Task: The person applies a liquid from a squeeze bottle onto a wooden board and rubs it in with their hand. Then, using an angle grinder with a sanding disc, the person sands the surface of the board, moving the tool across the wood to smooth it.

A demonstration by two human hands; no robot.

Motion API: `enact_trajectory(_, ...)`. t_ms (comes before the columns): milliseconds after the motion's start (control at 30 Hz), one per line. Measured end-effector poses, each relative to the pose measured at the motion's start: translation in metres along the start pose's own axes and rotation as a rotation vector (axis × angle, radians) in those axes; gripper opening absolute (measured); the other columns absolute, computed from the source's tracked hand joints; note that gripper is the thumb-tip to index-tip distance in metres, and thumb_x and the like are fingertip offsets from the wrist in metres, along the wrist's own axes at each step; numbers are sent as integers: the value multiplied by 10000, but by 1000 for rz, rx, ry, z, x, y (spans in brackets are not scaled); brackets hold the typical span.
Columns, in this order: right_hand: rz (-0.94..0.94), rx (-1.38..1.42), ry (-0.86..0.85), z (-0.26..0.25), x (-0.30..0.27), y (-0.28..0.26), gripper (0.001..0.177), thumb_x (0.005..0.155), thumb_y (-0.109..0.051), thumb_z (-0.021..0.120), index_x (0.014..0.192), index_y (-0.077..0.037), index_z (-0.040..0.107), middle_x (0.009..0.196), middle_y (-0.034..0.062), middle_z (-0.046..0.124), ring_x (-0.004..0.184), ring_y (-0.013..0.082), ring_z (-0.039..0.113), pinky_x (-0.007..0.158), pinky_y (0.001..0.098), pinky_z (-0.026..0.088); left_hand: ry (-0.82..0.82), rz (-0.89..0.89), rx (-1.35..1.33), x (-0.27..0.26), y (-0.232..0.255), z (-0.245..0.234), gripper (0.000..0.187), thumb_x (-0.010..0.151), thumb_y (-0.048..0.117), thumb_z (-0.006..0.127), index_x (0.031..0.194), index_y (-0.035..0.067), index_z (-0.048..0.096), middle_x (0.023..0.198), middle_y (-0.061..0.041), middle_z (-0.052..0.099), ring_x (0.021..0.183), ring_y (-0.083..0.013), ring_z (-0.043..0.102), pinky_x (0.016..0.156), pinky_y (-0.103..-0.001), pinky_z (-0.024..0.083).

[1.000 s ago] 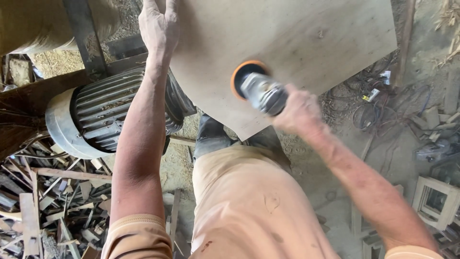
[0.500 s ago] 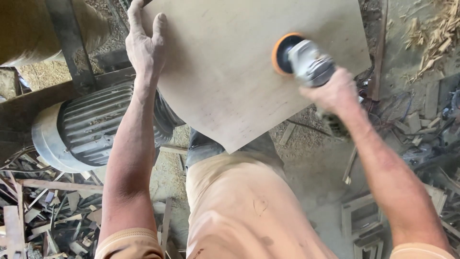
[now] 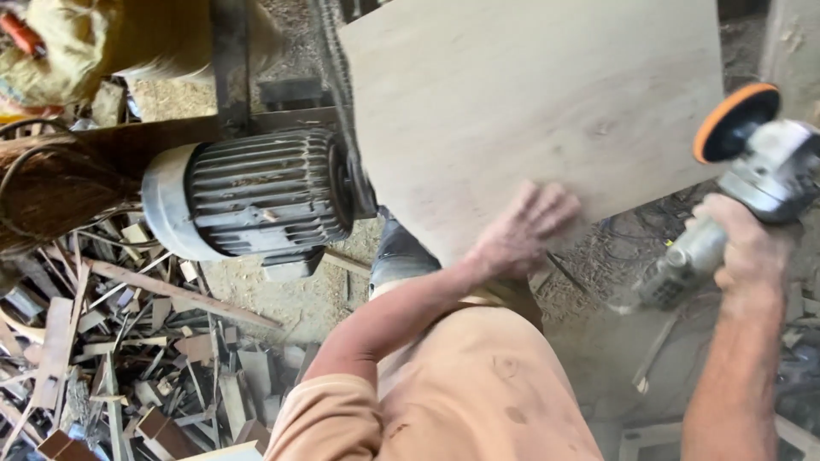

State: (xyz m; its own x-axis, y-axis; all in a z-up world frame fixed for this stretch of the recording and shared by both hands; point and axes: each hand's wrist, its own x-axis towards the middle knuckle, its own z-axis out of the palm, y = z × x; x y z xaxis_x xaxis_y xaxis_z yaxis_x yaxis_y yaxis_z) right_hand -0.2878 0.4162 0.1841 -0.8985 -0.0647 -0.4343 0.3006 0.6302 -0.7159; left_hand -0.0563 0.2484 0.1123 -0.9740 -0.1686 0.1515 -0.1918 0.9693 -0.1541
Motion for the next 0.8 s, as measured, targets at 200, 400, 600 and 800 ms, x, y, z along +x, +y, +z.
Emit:
enact_trajectory(200,-48,148,-68,-33,-50,47,181,911,-221,763,838,-121,631,843,38,675,675,152,681,619,291,604,-413,199,-339,-48,-101,48,758,1011,754,245,1645,345,176,1713,-10,134,1543,-314,110,1234,-595,153)
enact_trajectory(400,-75,151,9,-34,-106,73,185,851,-193,784,827,-96,628,827,71,668,653,163,674,575,299,558,-470,-967,-433,-99,-241,67,856,1139,745,332,1708,197,2,1681,-131,-194,1553,-352,-188,1222,-721,-81)
enact_trajectory(600,42,283,-92,-31,-115,106,267,815,-346,747,849,-101,645,794,42,651,665,162,656,658,292,570,-639,-259,-390,-106,-77,-3,1086,848,336,641,1633,35,-46,1706,-211,-104,1556,-397,-115,1241,-615,-123)
enact_trajectory(800,103,662,-252,-10,-136,81,307,743,-385,757,936,-180,634,908,6,667,797,198,650,759,367,557,-135,466,-1058,-130,49,40,841,941,738,473,1611,286,243,1505,-174,569,934,-221,744,492,-279,585)
